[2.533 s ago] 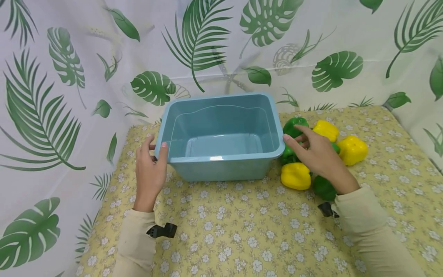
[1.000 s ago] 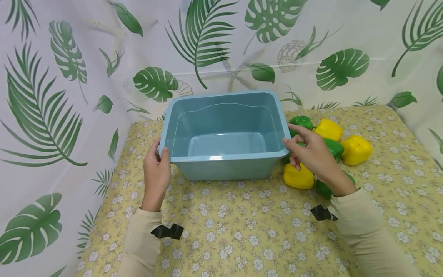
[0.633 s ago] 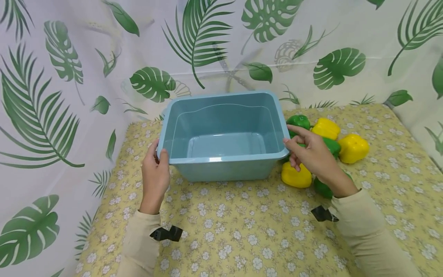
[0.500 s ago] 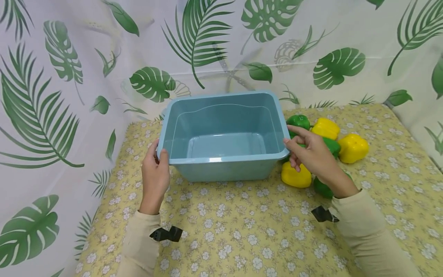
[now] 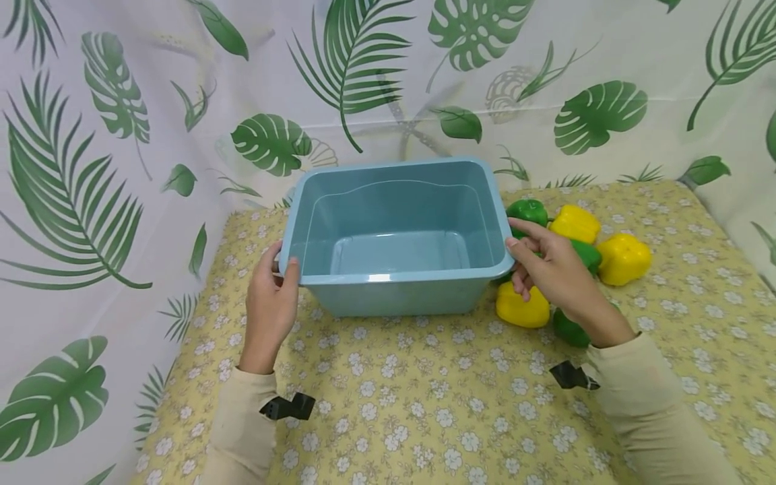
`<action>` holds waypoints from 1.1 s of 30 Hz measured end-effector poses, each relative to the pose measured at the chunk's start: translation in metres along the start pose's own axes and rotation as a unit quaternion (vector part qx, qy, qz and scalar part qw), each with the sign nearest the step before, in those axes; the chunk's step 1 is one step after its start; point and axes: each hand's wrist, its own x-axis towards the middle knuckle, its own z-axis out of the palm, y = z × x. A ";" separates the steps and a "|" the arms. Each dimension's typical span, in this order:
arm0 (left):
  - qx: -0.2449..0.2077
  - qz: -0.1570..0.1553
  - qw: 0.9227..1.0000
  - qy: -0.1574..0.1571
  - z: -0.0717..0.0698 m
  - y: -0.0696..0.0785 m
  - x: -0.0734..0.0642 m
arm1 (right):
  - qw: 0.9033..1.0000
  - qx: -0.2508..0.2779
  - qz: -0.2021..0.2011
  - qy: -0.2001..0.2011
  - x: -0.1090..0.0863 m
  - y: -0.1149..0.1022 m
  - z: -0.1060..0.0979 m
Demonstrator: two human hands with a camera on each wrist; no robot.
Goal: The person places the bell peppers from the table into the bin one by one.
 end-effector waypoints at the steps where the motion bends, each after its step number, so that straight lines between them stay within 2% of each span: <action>1: 0.019 0.003 1.000 0.001 0.000 0.001 0.000 | 1.000 0.001 0.000 0.000 0.000 0.000 -0.001; 5: 0.093 0.031 0.995 0.016 0.001 0.005 0.001 | 1.000 0.009 0.000 -0.004 0.000 0.002 -0.002; 8: 0.139 0.081 0.986 0.045 0.003 0.010 0.001 | 1.000 0.012 0.004 -0.004 0.000 0.002 -0.003; 10: 0.173 0.127 0.975 0.062 0.004 0.015 0.001 | 1.000 0.013 0.007 -0.002 0.000 0.002 -0.003; 12: 0.208 0.173 0.961 0.063 0.006 0.019 0.001 | 1.000 0.012 0.009 0.002 0.000 0.002 -0.003; 14: 0.239 0.210 0.947 0.046 0.008 0.024 0.000 | 1.000 0.012 0.010 0.006 0.001 0.002 -0.003; 16: 0.265 0.229 0.937 0.016 0.010 0.028 -0.001 | 1.000 0.013 0.010 0.009 0.001 0.002 -0.003; 21: 0.314 0.227 0.921 -0.047 0.016 0.032 -0.006 | 1.000 0.012 0.012 0.012 0.002 0.003 -0.003; 25: 0.333 0.220 0.913 -0.080 0.018 0.031 -0.008 | 1.000 0.012 0.009 0.015 0.003 0.003 -0.003; 29: 0.345 0.220 0.908 -0.090 0.020 0.030 -0.009 | 1.000 0.011 0.009 0.021 0.004 0.003 -0.003; 33: 0.354 0.222 0.904 -0.088 0.021 0.030 -0.009 | 0.999 0.010 0.020 0.028 0.003 0.004 -0.004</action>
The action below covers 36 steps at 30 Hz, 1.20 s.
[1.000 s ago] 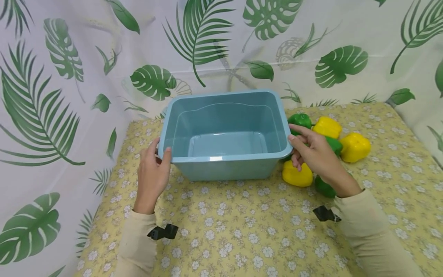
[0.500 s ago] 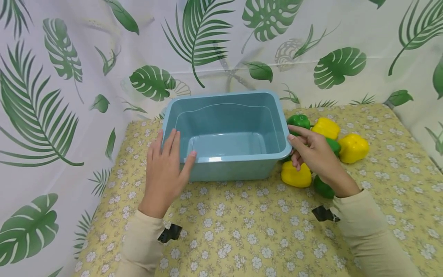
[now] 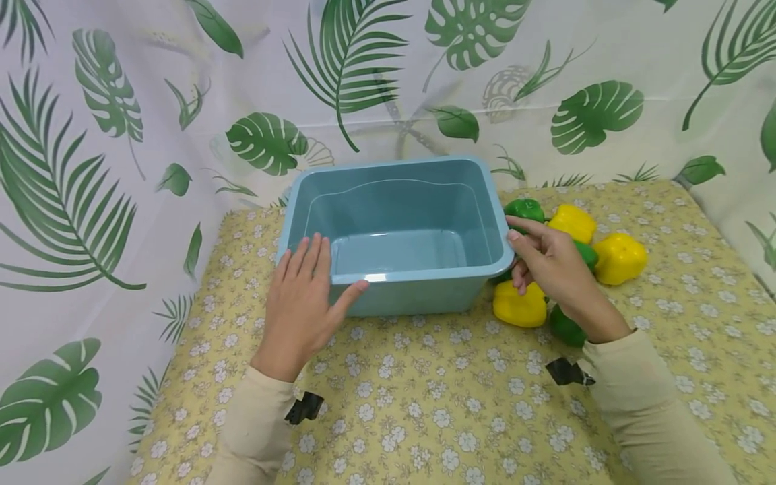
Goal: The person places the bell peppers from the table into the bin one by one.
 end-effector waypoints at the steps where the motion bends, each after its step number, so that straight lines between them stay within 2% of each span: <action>1: 0.002 0.000 1.000 0.000 0.000 0.000 0.000 | 1.000 0.001 0.003 0.002 0.000 0.000 0.000; 6: 0.006 0.003 1.000 0.015 0.001 -0.001 0.001 | 1.000 0.003 0.017 0.008 -0.002 0.002 0.001; 10: 0.001 0.009 1.000 0.029 0.002 -0.001 0.000 | 1.000 0.000 0.009 0.009 -0.004 0.002 0.001; 17: -0.004 0.016 0.999 0.034 0.003 0.000 0.001 | 1.000 0.004 0.001 -0.002 -0.005 0.000 0.001; 26: 0.021 0.047 0.997 0.053 0.005 0.005 0.004 | 1.000 0.011 0.023 0.000 -0.006 0.002 0.000; 36: 0.046 0.034 0.996 0.070 0.013 0.006 0.003 | 1.000 0.005 0.008 -0.007 -0.010 0.003 0.000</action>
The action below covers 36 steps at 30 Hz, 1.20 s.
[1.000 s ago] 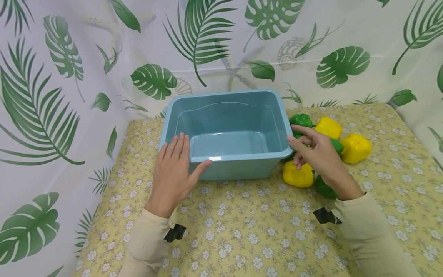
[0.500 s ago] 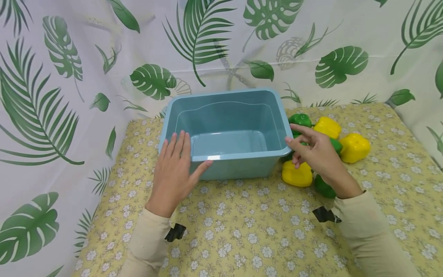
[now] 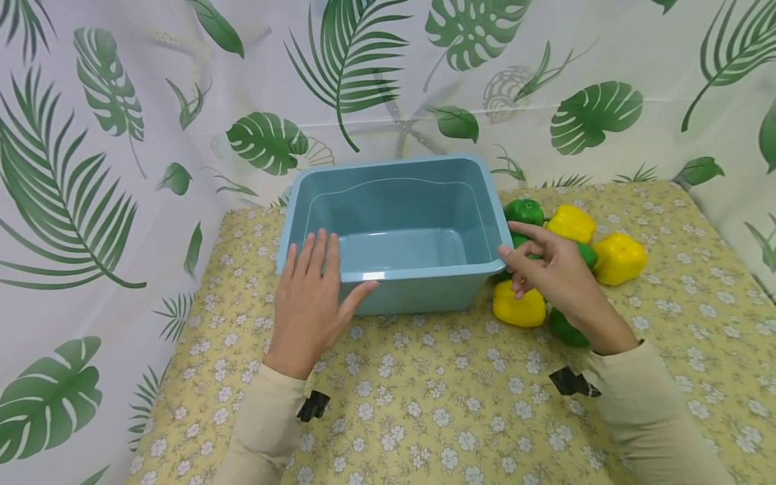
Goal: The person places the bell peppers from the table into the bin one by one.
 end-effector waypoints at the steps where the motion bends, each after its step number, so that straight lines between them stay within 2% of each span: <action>1: 0.001 -0.001 1.000 0.000 0.000 0.000 0.000 | 1.000 0.001 -0.001 -0.001 0.000 0.000 0.000; 16: -0.004 -0.006 1.000 0.000 0.000 -0.001 0.002 | 1.000 0.000 -0.007 0.002 -0.002 -0.003 0.000; 24: 0.000 -0.001 1.000 0.018 0.000 -0.001 0.002 | 1.000 0.011 -0.003 0.001 -0.003 -0.004 0.002; 36: -0.016 -0.010 1.000 0.005 0.000 0.000 0.001 | 1.000 0.011 -0.012 0.006 -0.003 -0.003 0.003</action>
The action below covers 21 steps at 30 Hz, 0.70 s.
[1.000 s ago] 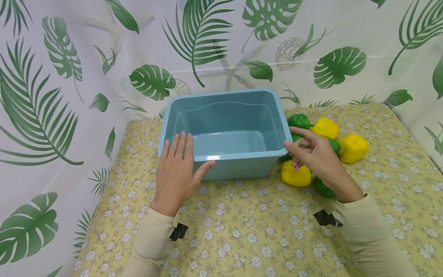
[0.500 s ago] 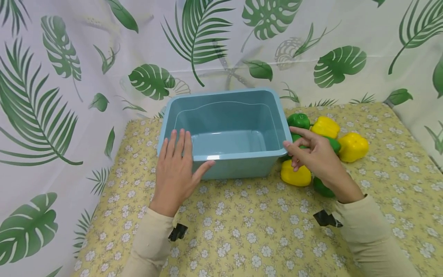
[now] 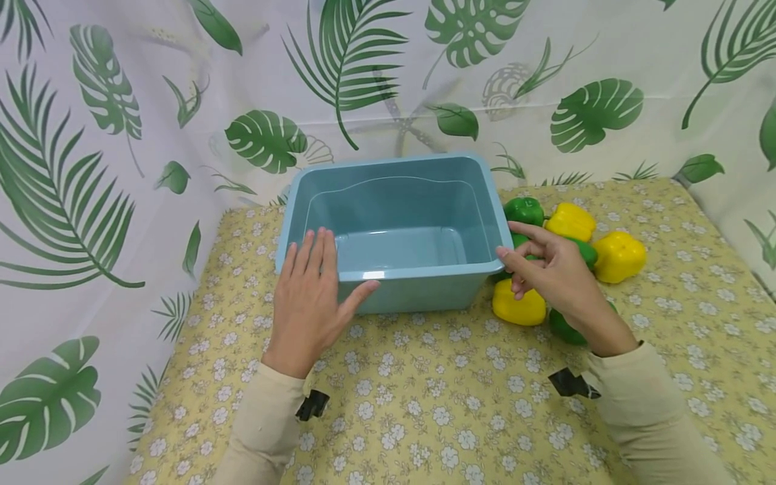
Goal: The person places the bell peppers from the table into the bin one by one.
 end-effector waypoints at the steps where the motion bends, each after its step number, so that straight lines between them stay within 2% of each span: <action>1: 0.000 0.001 1.000 0.001 0.000 0.000 0.000 | 1.000 0.001 0.000 0.000 0.000 0.000 0.000; 11: 0.005 0.019 1.000 0.024 0.001 -0.002 -0.004 | 1.000 0.001 0.004 -0.004 0.000 0.001 0.000; 21: 0.008 0.011 1.000 0.028 0.000 -0.002 -0.003 | 1.000 0.006 0.005 -0.001 0.001 0.000 -0.001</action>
